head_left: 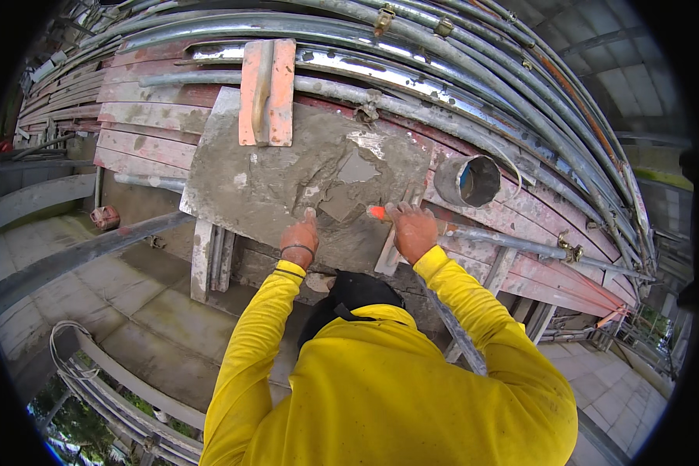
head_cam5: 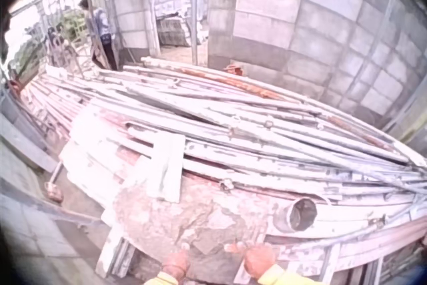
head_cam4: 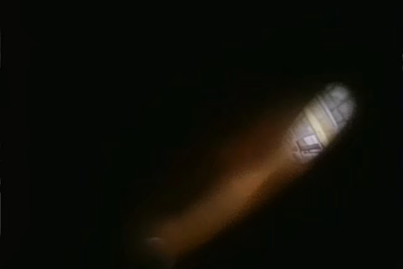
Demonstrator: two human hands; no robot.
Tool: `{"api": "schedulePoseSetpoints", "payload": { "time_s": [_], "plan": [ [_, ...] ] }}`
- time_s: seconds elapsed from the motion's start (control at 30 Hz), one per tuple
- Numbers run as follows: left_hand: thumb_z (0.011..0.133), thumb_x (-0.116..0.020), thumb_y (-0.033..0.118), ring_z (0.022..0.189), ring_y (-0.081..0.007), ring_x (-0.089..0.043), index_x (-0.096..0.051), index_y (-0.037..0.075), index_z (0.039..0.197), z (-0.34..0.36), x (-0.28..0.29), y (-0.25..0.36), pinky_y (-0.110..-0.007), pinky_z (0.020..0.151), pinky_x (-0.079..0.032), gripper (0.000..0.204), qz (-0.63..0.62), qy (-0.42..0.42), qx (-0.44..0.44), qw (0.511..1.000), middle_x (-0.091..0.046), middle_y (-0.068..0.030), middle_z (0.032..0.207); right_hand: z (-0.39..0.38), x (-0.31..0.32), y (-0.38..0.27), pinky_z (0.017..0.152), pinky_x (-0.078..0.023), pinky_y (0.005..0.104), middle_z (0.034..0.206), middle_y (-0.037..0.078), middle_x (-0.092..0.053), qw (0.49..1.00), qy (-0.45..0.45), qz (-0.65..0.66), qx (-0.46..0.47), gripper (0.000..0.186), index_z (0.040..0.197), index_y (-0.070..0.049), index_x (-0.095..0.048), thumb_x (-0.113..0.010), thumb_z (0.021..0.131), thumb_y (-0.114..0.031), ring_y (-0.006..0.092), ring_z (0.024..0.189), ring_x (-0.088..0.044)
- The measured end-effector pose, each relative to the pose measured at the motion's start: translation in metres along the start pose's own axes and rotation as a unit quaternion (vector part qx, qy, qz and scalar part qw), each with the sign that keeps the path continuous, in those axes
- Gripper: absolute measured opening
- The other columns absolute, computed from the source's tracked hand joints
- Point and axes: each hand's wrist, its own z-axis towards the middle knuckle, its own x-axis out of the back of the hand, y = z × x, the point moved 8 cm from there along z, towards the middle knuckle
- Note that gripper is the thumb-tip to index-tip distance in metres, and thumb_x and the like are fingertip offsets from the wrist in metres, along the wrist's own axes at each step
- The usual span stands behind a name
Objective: The person smooths a freshly poured concrete beam using a trowel, then mixes additional cement on a board with a trowel and a bucket of water. The person walks along the scaffolding to reach the work area.
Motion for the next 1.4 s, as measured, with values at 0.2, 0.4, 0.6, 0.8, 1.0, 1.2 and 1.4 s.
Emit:
{"api": "schedulePoseSetpoints", "payload": {
  "time_s": [0.2, 0.4, 0.6, 0.8, 1.0, 1.2, 1.4],
  "plan": [
    [0.101, -0.050, 0.017, 0.091, -0.0414, -0.073, -0.050, 0.005, 0.144, -0.028, 0.018, 0.048, -0.049, 0.079, -0.058, 0.045, -0.001, 0.037, -0.075, 0.997, -0.074, -0.0224, 0.105, 0.005, -0.003, 0.010, 0.082, -0.050, 0.0476, 0.110, 0.012, -0.070, 0.998, -0.061, -0.009, -0.024, 0.033, 0.122, -0.012, -0.066, -0.058, 0.089, -0.013, 0.0313, 0.099, -0.070],
    [0.102, -0.051, 0.018, 0.085, -0.0379, -0.075, -0.052, 0.009, 0.141, -0.006, -0.002, 0.012, -0.047, 0.073, -0.060, 0.040, 0.003, 0.012, -0.009, 1.000, -0.075, -0.0194, 0.098, 0.001, -0.004, 0.012, 0.080, -0.049, 0.0477, 0.111, 0.012, -0.070, 0.999, -0.030, 0.007, 0.008, 0.035, 0.122, -0.012, -0.066, -0.061, 0.088, -0.014, 0.0312, 0.099, -0.070],
    [0.102, -0.052, 0.019, 0.089, -0.0382, -0.074, -0.051, 0.008, 0.144, -0.016, 0.002, 0.025, -0.048, 0.077, -0.060, 0.043, -0.011, -0.016, -0.009, 1.000, -0.075, -0.0214, 0.101, 0.003, 0.004, 0.016, 0.083, -0.050, 0.0482, 0.112, 0.011, -0.070, 0.998, -0.053, 0.012, -0.015, 0.040, 0.125, -0.013, -0.066, -0.061, 0.085, -0.011, 0.0337, 0.102, -0.069],
    [0.103, -0.050, 0.018, 0.092, -0.0392, -0.074, -0.050, 0.006, 0.145, -0.019, 0.014, 0.015, -0.049, 0.079, -0.059, 0.044, -0.002, 0.034, -0.031, 0.999, -0.075, -0.0215, 0.103, -0.007, 0.002, 0.030, 0.083, -0.051, 0.0491, 0.113, 0.014, -0.070, 0.999, -0.017, 0.022, -0.021, 0.045, 0.127, -0.013, -0.067, -0.063, 0.083, -0.011, 0.0358, 0.101, -0.068],
    [0.099, -0.053, 0.017, 0.091, -0.0408, -0.073, -0.057, 0.004, 0.136, 0.001, -0.007, -0.026, -0.049, 0.078, -0.059, 0.039, -0.041, 0.012, 0.065, 0.997, -0.074, -0.0235, 0.102, -0.021, 0.000, 0.038, 0.089, -0.053, 0.0494, 0.118, 0.019, -0.071, 0.978, -0.124, 0.113, -0.121, 0.052, 0.135, -0.012, -0.065, -0.071, 0.084, -0.020, 0.0383, 0.104, -0.068],
    [0.099, -0.055, 0.018, 0.093, -0.0390, -0.073, -0.057, 0.005, 0.135, -0.052, 0.014, 0.042, -0.047, 0.076, -0.060, 0.038, -0.076, 0.168, -0.070, 0.980, -0.073, -0.0185, 0.115, -0.034, -0.056, 0.031, 0.062, -0.054, 0.0330, 0.090, 0.010, -0.067, 0.726, -0.321, 0.542, -0.275, 0.043, 0.132, 0.002, -0.059, -0.065, 0.096, -0.021, 0.0194, 0.070, -0.065],
    [0.100, -0.054, 0.017, 0.093, -0.0381, -0.073, -0.054, 0.007, 0.138, -0.043, -0.005, 0.067, -0.047, 0.076, -0.060, 0.040, -0.098, 0.140, -0.100, 0.980, -0.071, -0.0188, 0.116, -0.042, -0.052, -0.010, 0.046, -0.045, 0.0258, 0.078, 0.002, -0.054, 0.483, -0.369, 0.734, -0.304, 0.032, 0.130, -0.001, -0.053, -0.054, 0.104, -0.018, 0.0109, 0.055, -0.052]
  ]
}}
